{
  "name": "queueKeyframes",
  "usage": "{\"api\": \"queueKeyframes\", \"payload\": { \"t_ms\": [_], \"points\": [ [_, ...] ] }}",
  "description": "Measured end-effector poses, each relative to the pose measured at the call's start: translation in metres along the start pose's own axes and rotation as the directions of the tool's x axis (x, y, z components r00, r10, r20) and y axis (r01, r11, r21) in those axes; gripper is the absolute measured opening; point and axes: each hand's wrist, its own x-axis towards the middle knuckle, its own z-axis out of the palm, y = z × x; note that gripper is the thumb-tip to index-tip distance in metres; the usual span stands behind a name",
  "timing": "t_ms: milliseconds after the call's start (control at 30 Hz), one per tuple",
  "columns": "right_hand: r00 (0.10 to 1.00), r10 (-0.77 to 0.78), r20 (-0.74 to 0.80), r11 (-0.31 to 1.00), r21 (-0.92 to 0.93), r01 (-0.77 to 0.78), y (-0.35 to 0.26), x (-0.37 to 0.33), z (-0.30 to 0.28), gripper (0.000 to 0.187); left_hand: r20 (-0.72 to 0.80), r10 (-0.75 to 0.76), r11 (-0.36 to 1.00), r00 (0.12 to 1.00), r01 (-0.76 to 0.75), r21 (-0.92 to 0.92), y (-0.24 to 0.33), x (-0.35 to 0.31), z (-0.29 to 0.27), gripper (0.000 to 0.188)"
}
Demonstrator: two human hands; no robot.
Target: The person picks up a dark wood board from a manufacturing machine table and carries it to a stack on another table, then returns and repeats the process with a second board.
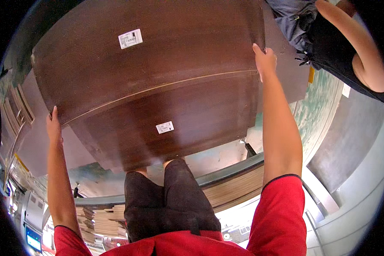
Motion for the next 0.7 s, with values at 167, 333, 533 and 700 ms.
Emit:
{"api": "queueKeyframes", "payload": {
  "t_ms": [167, 333, 533, 700],
  "points": [
    [0.996, 0.085, -0.006, 0.995, 0.043, -0.085, 0.056, -0.054, 0.0, 0.048, -0.016, 0.15, 0.986, 0.989, -0.149, 0.078, -0.036, -0.033, 0.001, 0.047],
    [0.985, 0.171, 0.037, 0.959, 0.224, -0.175, 0.135, -0.125, -0.008, 0.038, 0.053, 0.105, 0.99, 0.993, -0.11, 0.093, -0.121, -0.079, 0.002, 0.041],
    [0.924, 0.361, 0.124, 0.893, 0.241, -0.381, 0.185, -0.188, -0.017, 0.038, 0.039, -0.062, 0.995, 0.997, 0.059, 0.082, -0.195, -0.156, 0.012, 0.041],
    [0.902, 0.413, 0.125, 0.872, 0.23, -0.431, 0.19, -0.198, -0.01, 0.036, 0.147, -0.266, 0.951, 0.953, 0.234, 0.202, -0.193, -0.173, 0.017, 0.058]
  ]
}}
